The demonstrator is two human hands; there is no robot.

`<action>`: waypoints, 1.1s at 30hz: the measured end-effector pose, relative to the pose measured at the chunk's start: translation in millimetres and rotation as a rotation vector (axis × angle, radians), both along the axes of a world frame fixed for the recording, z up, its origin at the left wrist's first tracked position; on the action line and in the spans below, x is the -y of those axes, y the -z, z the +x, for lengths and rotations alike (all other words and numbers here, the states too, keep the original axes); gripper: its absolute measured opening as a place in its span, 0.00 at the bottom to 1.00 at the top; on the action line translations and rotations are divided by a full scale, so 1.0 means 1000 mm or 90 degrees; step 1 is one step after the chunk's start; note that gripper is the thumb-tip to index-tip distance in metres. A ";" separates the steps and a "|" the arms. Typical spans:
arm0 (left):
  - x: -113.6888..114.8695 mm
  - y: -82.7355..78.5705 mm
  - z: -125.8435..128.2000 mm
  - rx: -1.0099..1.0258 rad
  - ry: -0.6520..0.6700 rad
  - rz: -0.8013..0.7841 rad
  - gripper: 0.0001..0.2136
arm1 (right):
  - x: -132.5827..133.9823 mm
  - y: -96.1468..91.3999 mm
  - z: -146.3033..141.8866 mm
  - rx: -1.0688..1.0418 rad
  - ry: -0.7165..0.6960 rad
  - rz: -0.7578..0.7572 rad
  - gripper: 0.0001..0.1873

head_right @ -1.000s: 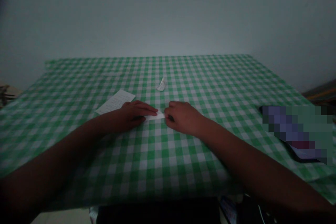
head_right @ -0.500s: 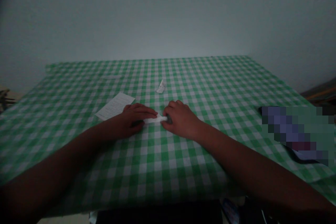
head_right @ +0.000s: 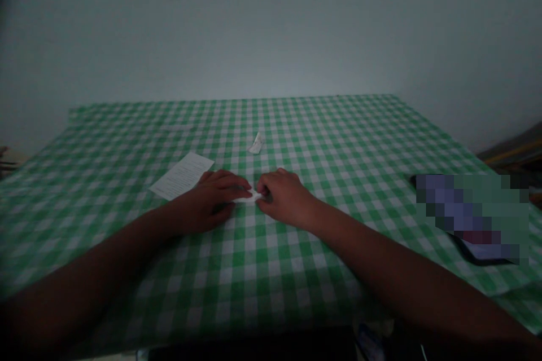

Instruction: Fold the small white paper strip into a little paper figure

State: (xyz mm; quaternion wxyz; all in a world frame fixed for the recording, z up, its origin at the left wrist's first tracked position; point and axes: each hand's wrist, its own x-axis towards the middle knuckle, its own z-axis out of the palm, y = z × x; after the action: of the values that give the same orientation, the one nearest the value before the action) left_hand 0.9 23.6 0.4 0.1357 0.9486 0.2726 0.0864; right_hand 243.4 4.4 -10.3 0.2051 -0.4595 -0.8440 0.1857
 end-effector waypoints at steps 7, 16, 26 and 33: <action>0.002 -0.003 0.001 -0.012 0.002 0.020 0.21 | 0.002 0.000 0.001 0.058 0.001 0.036 0.10; 0.005 -0.004 0.002 -0.016 -0.003 0.023 0.22 | -0.001 0.001 -0.003 0.050 0.020 0.010 0.08; 0.006 -0.006 0.002 -0.016 -0.005 0.025 0.22 | 0.000 0.000 -0.002 -0.025 -0.003 -0.002 0.06; 0.005 -0.003 0.001 -0.012 -0.014 0.030 0.20 | 0.002 0.001 -0.004 -0.066 -0.026 0.028 0.07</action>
State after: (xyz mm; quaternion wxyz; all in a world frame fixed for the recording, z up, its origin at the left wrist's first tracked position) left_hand 1.8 18.5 3.3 0.1096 0.9492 0.2825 0.0855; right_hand 239.5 2.4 -10.9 0.2550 -0.4276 -0.8452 0.1945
